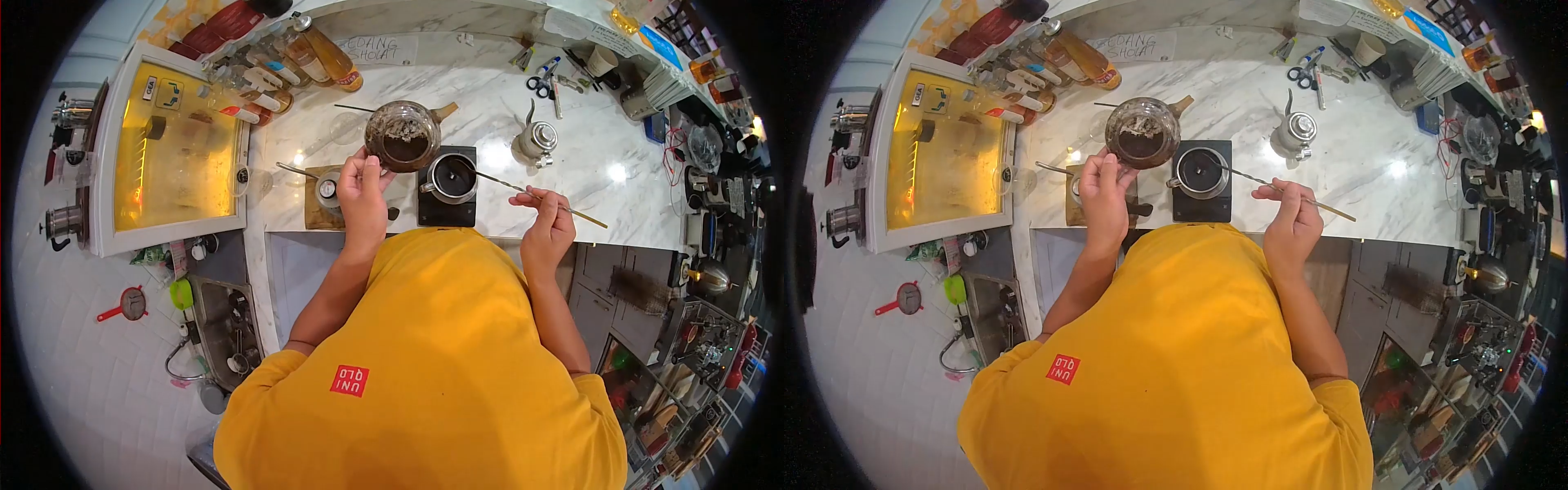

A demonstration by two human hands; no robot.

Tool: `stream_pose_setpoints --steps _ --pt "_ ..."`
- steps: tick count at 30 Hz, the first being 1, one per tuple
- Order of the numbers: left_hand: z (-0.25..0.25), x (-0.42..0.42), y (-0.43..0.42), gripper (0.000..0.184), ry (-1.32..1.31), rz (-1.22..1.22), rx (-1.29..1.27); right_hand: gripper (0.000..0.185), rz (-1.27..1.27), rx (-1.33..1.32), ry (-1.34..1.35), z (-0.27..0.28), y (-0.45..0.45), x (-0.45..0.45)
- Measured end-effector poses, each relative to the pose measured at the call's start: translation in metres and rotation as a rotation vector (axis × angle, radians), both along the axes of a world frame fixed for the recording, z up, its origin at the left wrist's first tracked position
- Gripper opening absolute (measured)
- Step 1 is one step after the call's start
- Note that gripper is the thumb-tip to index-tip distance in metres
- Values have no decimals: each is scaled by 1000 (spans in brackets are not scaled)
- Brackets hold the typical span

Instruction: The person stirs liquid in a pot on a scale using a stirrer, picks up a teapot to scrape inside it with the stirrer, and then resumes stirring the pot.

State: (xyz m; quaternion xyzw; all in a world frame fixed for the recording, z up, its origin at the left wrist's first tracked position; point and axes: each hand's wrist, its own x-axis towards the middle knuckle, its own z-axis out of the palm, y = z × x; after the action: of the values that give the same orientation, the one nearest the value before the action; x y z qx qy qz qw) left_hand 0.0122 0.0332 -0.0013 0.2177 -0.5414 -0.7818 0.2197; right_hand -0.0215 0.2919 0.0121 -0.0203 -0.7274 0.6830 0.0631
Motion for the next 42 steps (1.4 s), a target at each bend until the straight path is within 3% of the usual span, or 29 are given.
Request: stream_pose_setpoints --steps 12,15,24,36,42 --pt "-3 -4 2 16 1 -40 14 36 87 165 81 -3 -5 2" --pt "-3 -3 2 15 -3 -46 18 33 157 333 205 1 -5 0" --pt "1 1 2 18 -19 -27 5 17 257 331 414 12 -11 3" --pt "-8 9 -5 15 -1 -55 23 15 272 411 486 13 -15 4" --pt "-3 9 -4 16 -10 -50 13 4 245 463 597 20 -13 4"
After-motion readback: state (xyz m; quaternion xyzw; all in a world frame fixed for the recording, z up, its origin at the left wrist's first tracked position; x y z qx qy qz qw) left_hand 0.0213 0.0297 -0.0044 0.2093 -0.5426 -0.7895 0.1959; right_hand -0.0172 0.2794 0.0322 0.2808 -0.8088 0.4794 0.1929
